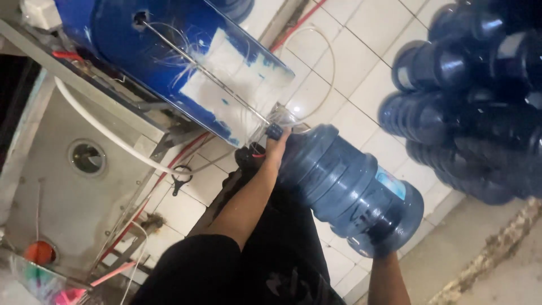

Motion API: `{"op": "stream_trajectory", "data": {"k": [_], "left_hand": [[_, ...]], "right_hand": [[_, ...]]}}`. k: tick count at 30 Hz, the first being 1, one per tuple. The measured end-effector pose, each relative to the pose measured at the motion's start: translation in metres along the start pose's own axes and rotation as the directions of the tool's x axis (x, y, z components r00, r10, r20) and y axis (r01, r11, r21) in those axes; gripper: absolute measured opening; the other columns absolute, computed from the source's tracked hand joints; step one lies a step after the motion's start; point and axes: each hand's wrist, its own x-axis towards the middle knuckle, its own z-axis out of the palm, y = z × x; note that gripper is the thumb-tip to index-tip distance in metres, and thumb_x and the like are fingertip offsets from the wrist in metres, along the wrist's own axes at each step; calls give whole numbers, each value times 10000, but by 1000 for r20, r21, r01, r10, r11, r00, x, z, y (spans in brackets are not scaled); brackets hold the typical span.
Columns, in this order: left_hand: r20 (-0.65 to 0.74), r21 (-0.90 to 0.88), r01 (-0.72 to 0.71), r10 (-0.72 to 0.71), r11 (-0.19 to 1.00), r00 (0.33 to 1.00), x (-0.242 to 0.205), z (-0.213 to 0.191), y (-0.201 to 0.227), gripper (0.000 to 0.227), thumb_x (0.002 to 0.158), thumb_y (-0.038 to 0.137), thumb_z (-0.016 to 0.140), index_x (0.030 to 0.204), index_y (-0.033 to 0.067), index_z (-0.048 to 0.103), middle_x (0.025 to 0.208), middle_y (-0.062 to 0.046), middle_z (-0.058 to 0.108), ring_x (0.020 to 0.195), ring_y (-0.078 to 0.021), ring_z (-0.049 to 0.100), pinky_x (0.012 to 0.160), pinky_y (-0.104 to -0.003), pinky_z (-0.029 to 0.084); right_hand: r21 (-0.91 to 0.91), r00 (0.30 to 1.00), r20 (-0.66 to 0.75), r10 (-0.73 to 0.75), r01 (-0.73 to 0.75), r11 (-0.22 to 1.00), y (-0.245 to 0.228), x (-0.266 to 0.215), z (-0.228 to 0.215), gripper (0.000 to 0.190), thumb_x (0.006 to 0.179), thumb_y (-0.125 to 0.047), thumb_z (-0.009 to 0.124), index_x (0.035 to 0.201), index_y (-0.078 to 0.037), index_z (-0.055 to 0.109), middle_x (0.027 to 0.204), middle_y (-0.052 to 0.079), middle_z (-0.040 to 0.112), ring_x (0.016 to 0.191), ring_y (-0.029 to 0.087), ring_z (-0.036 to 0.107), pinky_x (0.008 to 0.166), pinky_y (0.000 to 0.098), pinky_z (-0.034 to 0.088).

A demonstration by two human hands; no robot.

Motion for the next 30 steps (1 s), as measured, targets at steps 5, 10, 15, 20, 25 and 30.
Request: {"op": "stream_trajectory", "data": {"k": [5, 10, 15, 20, 25, 30], "left_hand": [[-103, -3, 96, -96, 995, 990, 0, 7, 17, 682, 805, 392, 824, 1319, 15, 582, 1235, -110, 681, 1111, -220, 649, 944, -346, 506], [-22, 82, -32, 34, 996, 999, 7, -11, 37, 721, 785, 405, 844, 1311, -23, 599, 1229, -137, 692, 1123, -243, 655, 962, -360, 515], [-205, 200, -113, 154, 973, 966, 48, -45, 77, 795, 832, 494, 805, 1363, -42, 557, 1280, -173, 689, 1170, -277, 663, 1014, -351, 512], [-61, 107, -66, 73, 992, 995, 61, -86, 156, 1041, 773, 511, 781, 1515, 8, 253, 1415, -207, 540, 1284, -315, 567, 1070, -395, 471], [-112, 445, -113, 181, 888, 977, 44, -98, 214, 975, 941, 663, 602, 1576, 8, 260, 1576, -253, 419, 1463, -368, 430, 1208, -420, 337], [-17, 857, -341, 684, 385, 729, -18, -77, 254, 916, 849, 542, 714, 1525, 16, 388, 1573, -306, 383, 1489, -484, 299, 1195, -589, 221]], "right_hand": [[-34, 990, 62, 130, -128, 991, -13, 49, 17, 573, 1035, -494, 345, 1389, -75, 510, 1306, 101, 623, 1187, 254, 616, 988, 419, 495], [-80, 964, 112, 240, -232, 969, -15, 94, 36, 587, 1036, -503, 337, 1402, -76, 503, 1327, 99, 614, 1203, 256, 608, 998, 421, 490], [-140, 924, 182, 335, -313, 939, -1, 135, 73, 600, 1038, -513, 329, 1415, -77, 497, 1347, 97, 605, 1218, 258, 601, 1009, 423, 485], [-189, 871, 269, 411, -370, 909, 40, 158, 127, 614, 1039, -522, 321, 1428, -78, 491, 1367, 94, 597, 1234, 260, 593, 1020, 426, 479], [-218, 848, 293, 442, -391, 894, 98, 162, 176, 627, 1040, -531, 313, 1441, -79, 484, 1387, 92, 588, 1249, 262, 585, 1031, 428, 474], [-224, 862, 309, 402, -345, 912, 133, 158, 222, 641, 1042, -541, 305, 1454, -81, 478, 1408, 90, 580, 1265, 264, 578, 1041, 431, 468]]}}
